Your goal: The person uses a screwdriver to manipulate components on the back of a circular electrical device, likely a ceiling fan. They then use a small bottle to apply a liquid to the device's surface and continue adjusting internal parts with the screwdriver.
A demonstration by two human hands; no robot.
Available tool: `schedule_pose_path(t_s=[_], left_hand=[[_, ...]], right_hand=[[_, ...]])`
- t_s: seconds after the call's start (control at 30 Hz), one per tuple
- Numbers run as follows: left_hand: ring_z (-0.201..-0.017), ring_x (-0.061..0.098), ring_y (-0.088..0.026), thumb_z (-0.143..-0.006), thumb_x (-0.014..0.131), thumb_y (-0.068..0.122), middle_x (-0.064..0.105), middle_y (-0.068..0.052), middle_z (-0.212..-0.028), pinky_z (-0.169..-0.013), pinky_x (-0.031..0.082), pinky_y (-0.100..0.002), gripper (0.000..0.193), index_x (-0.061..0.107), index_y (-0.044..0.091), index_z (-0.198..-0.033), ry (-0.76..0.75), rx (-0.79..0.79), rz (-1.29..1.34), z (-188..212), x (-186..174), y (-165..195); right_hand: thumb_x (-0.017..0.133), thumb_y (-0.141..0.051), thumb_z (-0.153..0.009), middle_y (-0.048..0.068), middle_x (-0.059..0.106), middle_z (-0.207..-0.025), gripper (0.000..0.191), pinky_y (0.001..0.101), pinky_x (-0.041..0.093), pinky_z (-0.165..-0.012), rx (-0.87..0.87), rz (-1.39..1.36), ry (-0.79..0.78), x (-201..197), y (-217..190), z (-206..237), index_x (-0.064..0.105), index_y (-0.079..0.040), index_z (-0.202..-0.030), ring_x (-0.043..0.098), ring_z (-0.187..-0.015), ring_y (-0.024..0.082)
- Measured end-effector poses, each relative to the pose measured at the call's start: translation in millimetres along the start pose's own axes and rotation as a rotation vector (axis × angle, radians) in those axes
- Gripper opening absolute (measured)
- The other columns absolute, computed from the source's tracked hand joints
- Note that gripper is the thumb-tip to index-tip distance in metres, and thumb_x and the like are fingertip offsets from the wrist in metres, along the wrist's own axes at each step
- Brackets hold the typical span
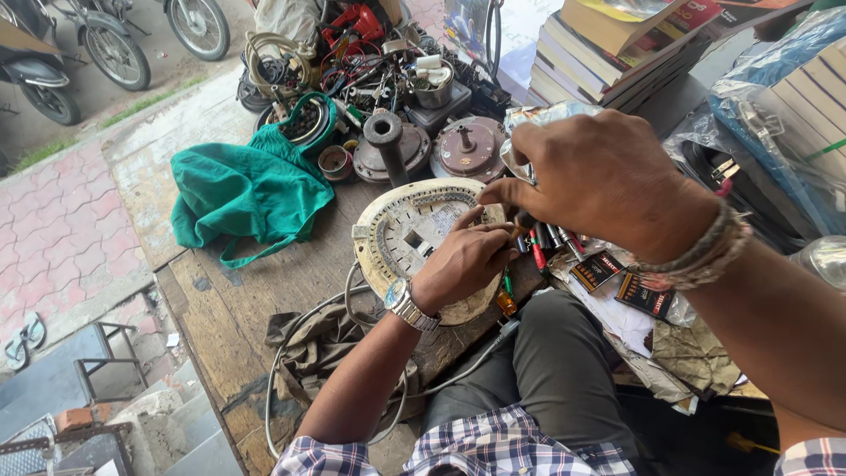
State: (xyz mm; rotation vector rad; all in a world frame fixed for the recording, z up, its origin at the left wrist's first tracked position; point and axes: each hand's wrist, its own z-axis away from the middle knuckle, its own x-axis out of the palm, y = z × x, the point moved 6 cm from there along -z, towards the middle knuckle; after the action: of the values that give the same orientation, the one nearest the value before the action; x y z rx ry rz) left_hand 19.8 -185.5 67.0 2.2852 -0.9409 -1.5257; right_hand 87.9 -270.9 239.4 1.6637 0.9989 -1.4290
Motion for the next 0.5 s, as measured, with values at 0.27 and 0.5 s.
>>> schedule_pose_path(t_s=[0.27,0.5], left_hand=[[-0.087,0.071,-0.026,-0.097,0.066,0.019,0.071,-0.010,-0.084,-0.118,0.036,-0.051,0.014,0.069,0.006,-0.091,-0.040,-0.078,0.050,0,-2,-3],[-0.087,0.071,-0.025,-0.097,0.067,0.019,0.067,-0.009,-0.079,-0.124,0.037,-0.049,0.016,0.065,0.006,-0.088,-0.040,-0.053,0.031,-1,-3,0]], right_hand=[[0.069,-0.045,-0.090,0.014,0.065,-0.079,0.053,0.0349,0.058,-0.053,-0.361,-0.197,0.279,-2,-26,5,0.067,0.003,-0.112,0.067,-0.060,0.024],[0.044,-0.065,-0.101,0.008,0.072,-0.072,0.061,0.0348,0.061,-0.064,0.216,0.268,-0.408,4,-5,19,0.060,-0.007,-0.109,0.075,-0.070,0.020]])
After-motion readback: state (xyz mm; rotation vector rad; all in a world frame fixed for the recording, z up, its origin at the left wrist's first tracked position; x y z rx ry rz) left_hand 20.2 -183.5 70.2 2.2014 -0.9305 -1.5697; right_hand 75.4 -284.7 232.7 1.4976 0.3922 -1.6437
